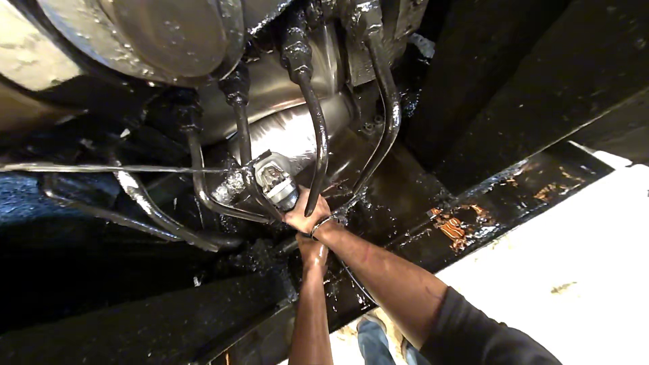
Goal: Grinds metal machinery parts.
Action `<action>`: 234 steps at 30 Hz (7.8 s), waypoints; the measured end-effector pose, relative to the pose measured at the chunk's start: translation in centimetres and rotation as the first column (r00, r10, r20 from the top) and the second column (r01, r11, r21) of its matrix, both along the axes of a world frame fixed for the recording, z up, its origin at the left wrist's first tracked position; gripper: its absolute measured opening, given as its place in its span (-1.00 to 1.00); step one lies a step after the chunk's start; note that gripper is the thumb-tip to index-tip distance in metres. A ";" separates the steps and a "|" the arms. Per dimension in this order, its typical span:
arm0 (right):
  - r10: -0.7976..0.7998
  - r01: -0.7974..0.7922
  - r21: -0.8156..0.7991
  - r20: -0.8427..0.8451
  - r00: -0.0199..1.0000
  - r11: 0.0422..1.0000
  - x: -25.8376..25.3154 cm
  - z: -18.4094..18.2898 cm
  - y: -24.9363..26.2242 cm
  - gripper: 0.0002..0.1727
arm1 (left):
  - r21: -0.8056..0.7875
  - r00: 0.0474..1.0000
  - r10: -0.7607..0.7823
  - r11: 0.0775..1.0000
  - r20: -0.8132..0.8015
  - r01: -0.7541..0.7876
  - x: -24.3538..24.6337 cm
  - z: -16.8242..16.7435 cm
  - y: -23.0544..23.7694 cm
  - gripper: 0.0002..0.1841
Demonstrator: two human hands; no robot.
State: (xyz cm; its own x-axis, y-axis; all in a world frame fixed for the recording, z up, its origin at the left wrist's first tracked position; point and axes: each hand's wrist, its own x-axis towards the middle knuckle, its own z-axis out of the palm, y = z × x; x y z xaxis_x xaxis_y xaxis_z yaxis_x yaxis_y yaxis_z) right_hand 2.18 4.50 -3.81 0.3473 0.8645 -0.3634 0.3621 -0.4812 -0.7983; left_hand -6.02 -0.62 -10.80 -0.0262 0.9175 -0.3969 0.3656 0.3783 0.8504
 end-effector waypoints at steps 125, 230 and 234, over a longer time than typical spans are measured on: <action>0.046 -0.042 -0.043 0.116 0.992 0.998 2.3 1.4 -0.5 -0.20 | -0.017 0.959 0.029 1.000 0.283 -0.026 2.2 -1.8 -0.4 -0.41; -0.220 0.217 -0.042 -0.085 0.972 0.975 6.9 0.3 -1.8 -0.35 | 0.037 0.964 -0.254 0.966 -0.079 0.257 4.9 -0.3 0.6 -0.36; -0.196 0.193 -0.045 -0.060 0.979 0.980 7.1 -0.7 -0.9 -0.32 | 0.066 0.964 -0.259 0.962 -0.063 0.263 4.7 -0.6 0.6 -0.42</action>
